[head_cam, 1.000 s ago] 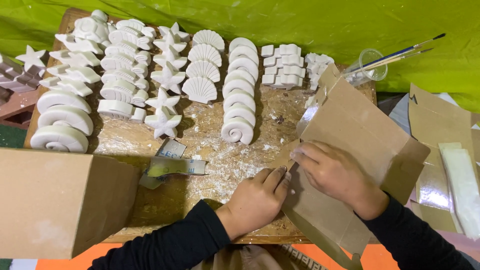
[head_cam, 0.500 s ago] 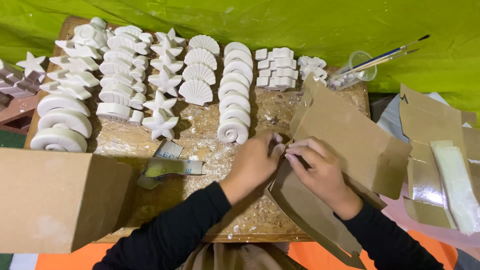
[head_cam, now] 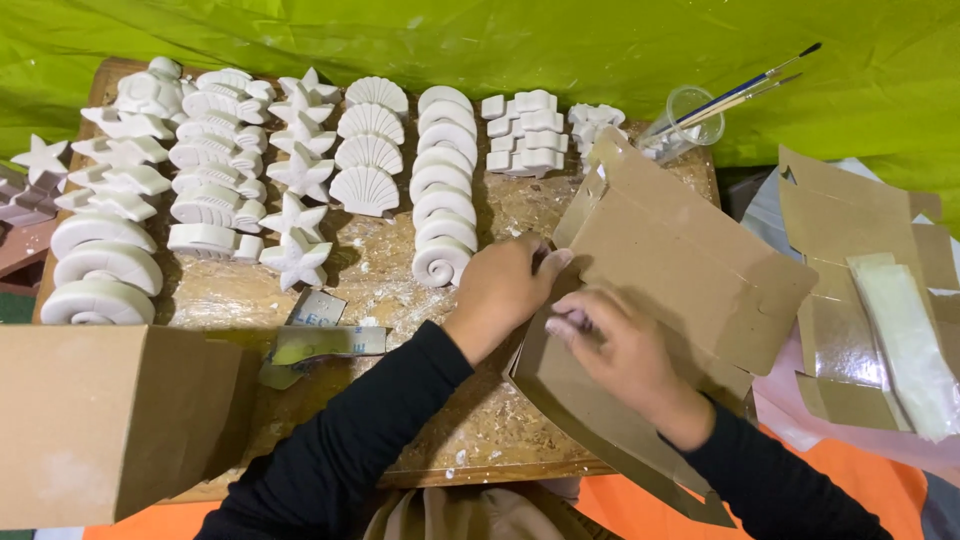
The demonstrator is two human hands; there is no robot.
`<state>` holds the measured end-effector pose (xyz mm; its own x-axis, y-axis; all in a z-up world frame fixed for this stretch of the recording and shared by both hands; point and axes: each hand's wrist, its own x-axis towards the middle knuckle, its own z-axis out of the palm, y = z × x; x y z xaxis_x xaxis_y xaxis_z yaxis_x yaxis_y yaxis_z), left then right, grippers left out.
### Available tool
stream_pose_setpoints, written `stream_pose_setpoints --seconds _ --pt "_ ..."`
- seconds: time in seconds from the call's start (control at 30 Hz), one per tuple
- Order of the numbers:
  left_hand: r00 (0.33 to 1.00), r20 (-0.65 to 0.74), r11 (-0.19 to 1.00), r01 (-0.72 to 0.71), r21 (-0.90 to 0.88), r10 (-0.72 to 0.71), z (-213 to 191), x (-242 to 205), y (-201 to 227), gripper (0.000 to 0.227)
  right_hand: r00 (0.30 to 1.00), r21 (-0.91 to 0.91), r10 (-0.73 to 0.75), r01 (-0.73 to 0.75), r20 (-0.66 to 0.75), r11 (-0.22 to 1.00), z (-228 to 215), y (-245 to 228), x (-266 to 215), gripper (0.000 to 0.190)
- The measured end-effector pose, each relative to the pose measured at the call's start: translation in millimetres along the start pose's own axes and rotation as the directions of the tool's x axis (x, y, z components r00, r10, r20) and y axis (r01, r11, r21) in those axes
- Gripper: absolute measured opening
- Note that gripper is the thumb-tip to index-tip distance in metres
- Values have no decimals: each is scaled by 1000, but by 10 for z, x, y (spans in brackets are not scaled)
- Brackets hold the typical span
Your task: Folding a cardboard box and sanding a plaster shell-shaped object
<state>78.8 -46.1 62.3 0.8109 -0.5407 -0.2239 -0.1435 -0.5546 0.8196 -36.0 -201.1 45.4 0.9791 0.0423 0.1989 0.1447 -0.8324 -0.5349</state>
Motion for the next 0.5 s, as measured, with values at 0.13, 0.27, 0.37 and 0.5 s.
stream_pose_setpoints --seconds 0.13,0.27,0.37,0.5 --pt "998 39 985 -57 164 51 -33 -10 78 39 982 29 18 -24 189 999 -98 -200 -114 38" --pt "994 68 969 -100 225 87 -45 -188 92 45 994 -187 90 -77 64 979 -120 110 10 31" --pt "986 148 955 -117 273 79 -100 -439 106 56 990 -263 141 -130 23 956 -235 136 229 28" --pt "977 203 943 -128 308 67 -50 -719 55 55 992 -291 -24 59 120 955 -392 -183 469 23"
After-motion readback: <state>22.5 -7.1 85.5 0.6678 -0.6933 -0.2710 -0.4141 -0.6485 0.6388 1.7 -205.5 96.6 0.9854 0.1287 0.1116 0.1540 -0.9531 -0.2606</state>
